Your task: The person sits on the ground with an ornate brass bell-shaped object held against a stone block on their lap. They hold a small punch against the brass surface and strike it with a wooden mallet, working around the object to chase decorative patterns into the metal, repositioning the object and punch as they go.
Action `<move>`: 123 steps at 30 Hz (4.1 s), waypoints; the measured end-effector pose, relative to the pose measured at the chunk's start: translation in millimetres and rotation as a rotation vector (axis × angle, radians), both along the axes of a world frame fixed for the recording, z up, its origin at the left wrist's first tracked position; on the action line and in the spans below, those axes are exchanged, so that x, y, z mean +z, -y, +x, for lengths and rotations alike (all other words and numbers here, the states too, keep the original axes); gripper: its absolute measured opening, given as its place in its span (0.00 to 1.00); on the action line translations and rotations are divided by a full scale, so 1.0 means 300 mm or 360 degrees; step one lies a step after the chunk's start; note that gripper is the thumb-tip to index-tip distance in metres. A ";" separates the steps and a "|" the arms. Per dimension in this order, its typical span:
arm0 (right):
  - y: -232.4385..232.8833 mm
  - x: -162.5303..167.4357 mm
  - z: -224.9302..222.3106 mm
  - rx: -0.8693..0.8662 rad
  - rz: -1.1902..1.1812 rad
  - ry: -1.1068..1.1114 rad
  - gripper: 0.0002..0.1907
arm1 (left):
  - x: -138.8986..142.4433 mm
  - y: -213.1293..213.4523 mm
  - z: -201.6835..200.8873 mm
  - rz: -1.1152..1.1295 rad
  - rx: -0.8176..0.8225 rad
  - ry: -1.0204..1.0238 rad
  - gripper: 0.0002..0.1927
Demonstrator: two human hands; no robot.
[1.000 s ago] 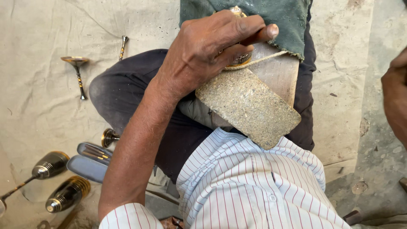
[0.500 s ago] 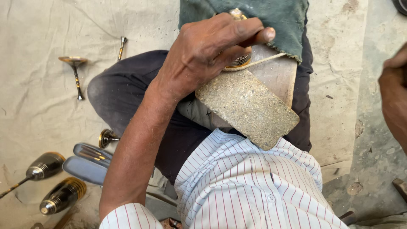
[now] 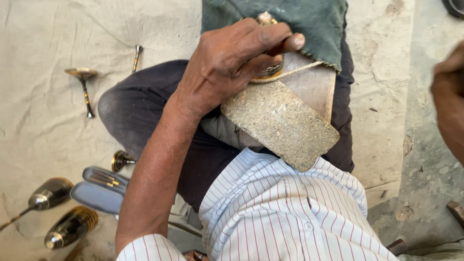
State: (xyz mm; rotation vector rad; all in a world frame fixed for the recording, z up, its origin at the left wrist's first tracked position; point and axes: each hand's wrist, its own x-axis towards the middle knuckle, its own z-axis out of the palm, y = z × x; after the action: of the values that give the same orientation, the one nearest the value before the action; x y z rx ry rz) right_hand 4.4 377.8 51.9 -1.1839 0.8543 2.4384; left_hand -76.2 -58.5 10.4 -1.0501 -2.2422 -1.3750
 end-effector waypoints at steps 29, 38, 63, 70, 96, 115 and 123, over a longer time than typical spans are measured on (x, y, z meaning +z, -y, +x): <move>0.025 -0.027 -0.006 -0.1246 -0.2325 -0.0350 0.15 | 0.062 -0.043 -0.059 -0.0225 -0.0046 0.0094 0.23; 0.099 0.020 -0.004 -0.1413 -0.3235 -0.0325 0.14 | 0.061 -0.032 -0.063 -0.0287 -0.0077 0.0041 0.21; 0.115 0.060 -0.003 -0.1455 -0.3389 -0.0281 0.12 | 0.035 -0.033 -0.059 -0.0229 -0.0039 0.0017 0.23; 0.120 0.085 -0.014 -0.1472 -0.3395 -0.0256 0.11 | 0.034 -0.023 -0.054 -0.0185 -0.0033 0.0025 0.23; 0.108 0.106 -0.022 -0.1496 -0.3370 -0.0185 0.09 | 0.036 0.001 -0.047 -0.0109 -0.0035 0.0050 0.22; 0.118 0.132 0.003 -0.1493 -0.3381 -0.0173 0.09 | 0.024 0.011 -0.044 -0.0010 -0.0031 0.0015 0.20; 0.129 0.129 -0.003 -0.1509 -0.3418 -0.0147 0.08 | 0.014 0.013 -0.048 0.0026 -0.0084 0.0030 0.23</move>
State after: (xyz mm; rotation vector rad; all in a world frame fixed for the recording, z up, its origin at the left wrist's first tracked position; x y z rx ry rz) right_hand 3.7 338.9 90.6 -0.4459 3.0768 0.1119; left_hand -90.7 -62.4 14.5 -1.1027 -2.2277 -1.4274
